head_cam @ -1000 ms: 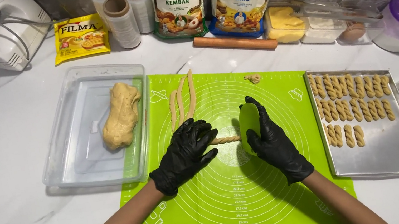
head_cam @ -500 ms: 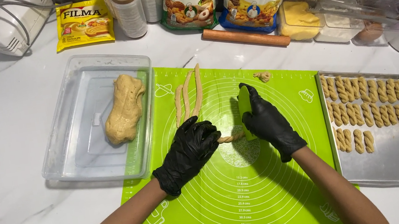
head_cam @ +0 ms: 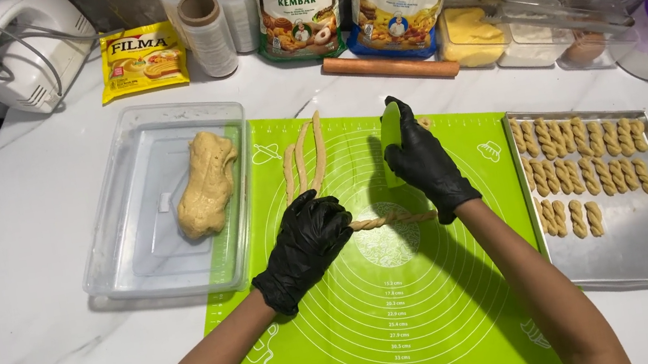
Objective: Twisting thin strips of dough into spiral shapes and arranging them on a baking tray.
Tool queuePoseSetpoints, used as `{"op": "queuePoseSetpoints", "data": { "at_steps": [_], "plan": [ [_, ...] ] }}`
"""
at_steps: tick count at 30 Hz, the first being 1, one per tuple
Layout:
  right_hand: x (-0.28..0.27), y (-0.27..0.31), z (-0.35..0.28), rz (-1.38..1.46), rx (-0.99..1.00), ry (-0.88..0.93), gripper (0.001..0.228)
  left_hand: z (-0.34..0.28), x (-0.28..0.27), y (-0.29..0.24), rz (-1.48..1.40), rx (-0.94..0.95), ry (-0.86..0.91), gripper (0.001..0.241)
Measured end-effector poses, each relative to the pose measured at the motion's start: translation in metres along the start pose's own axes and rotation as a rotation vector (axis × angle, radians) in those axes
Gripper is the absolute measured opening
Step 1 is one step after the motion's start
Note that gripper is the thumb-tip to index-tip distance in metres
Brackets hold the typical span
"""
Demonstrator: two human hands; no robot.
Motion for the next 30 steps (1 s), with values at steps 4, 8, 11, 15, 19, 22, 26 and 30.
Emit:
{"op": "queuePoseSetpoints", "data": {
  "at_steps": [4, 8, 11, 15, 19, 22, 26, 30],
  "plan": [
    [-0.008, 0.014, -0.045, 0.355, -0.265, 0.059, 0.084, -0.003, 0.009, 0.005, 0.049, 0.021, -0.062, 0.037],
    [0.009, 0.021, -0.067, 0.391, -0.375, 0.113, 0.081, -0.008, 0.019, 0.009, 0.094, 0.043, -0.118, 0.036],
    [0.019, 0.026, -0.085, 0.347, -0.320, 0.114, 0.082, -0.013, 0.026, 0.011, 0.125, 0.046, -0.159, 0.035],
    [0.037, 0.023, -0.070, 0.281, -0.310, 0.128, 0.083, -0.017, 0.039, 0.012, 0.179, 0.003, -0.121, 0.038],
    [0.048, 0.022, -0.067, 0.156, -0.238, 0.120, 0.082, -0.018, 0.053, 0.015, 0.034, -0.044, -0.110, 0.043],
    [0.050, 0.029, -0.067, 0.071, -0.176, 0.116, 0.083, -0.027, 0.068, 0.019, 0.004, -0.042, -0.088, 0.049],
    [0.067, 0.022, -0.043, 0.012, -0.083, 0.163, 0.084, -0.029, 0.119, 0.034, -0.251, -0.205, -0.077, 0.065],
    [0.071, 0.015, -0.004, 0.067, -0.125, 0.160, 0.083, -0.029, 0.049, 0.013, -0.389, -0.281, -0.080, 0.062]
  ]
}}
Point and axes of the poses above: each hand's wrist, its own z-axis towards the middle knuckle, its own x-axis out of the palm, y = z × x, the point moved 6 cm from there along z, towards the middle knuckle, and after that the axes turned 13 degrees about x, right-handed, at the moved point
